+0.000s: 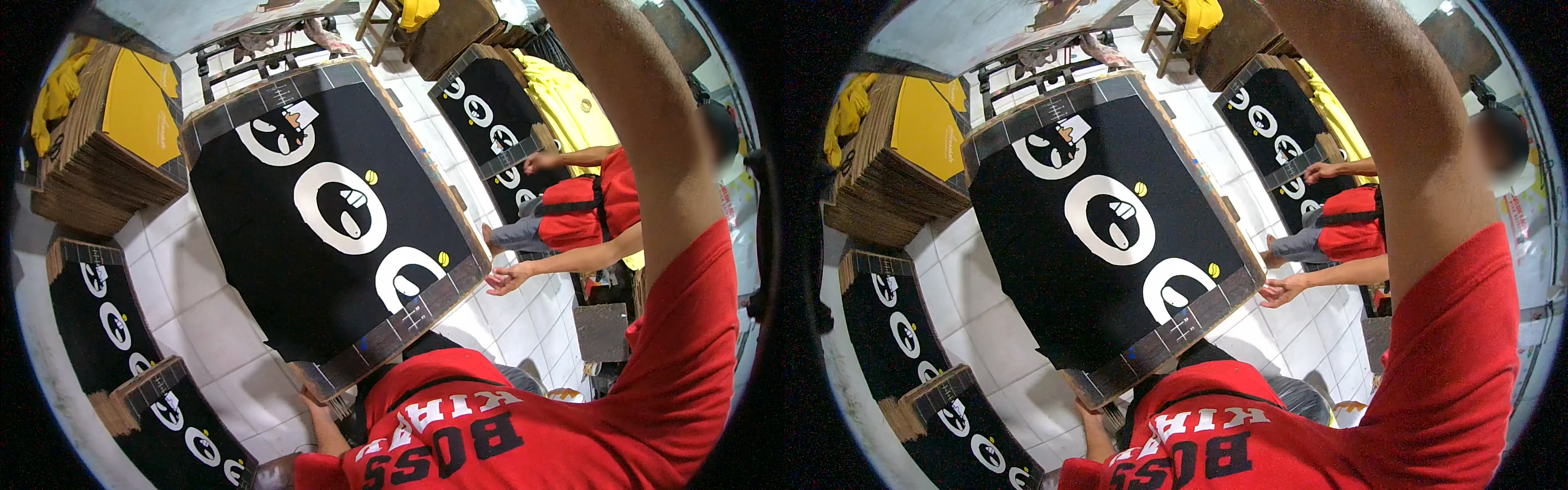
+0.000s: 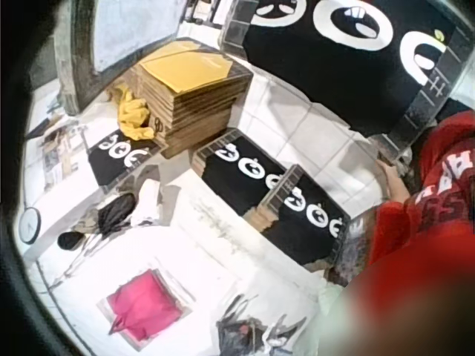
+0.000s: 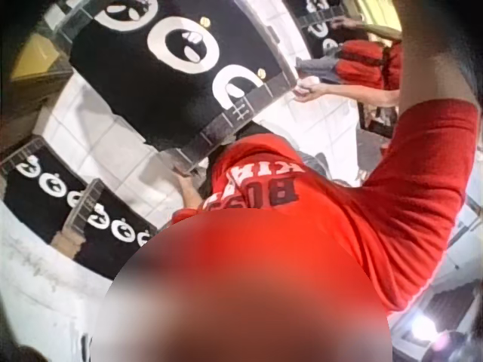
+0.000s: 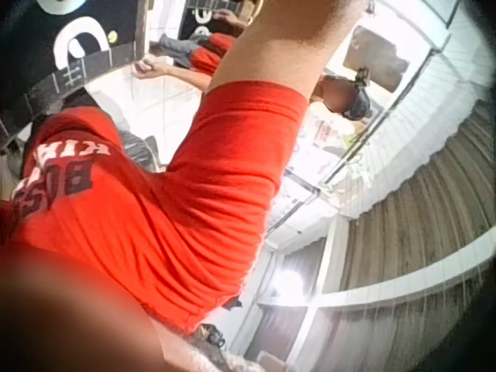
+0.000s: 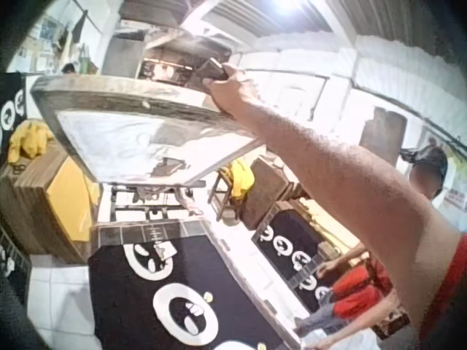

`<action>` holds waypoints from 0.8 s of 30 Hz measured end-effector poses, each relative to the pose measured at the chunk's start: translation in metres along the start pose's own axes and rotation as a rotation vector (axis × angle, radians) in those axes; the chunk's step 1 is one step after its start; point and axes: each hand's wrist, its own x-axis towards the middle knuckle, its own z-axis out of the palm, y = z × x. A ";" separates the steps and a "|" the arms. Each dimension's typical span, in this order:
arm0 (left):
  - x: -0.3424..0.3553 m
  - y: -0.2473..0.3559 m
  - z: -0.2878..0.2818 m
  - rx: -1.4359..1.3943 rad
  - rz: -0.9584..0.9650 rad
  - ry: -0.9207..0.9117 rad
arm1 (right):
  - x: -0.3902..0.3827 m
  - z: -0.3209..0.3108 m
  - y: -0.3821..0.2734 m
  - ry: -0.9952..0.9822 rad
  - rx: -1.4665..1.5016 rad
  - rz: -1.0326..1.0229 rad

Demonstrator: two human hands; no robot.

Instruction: The person performs screen printing on black t-shirts using a squeegee to spread orange ink through a stencil. They repeatedly lift the screen, replace a t-shirt, and continue printing the same design.

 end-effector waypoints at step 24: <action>-0.041 -0.002 -0.004 1.061 0.599 0.520 | -0.046 0.008 -0.041 -0.058 0.059 0.162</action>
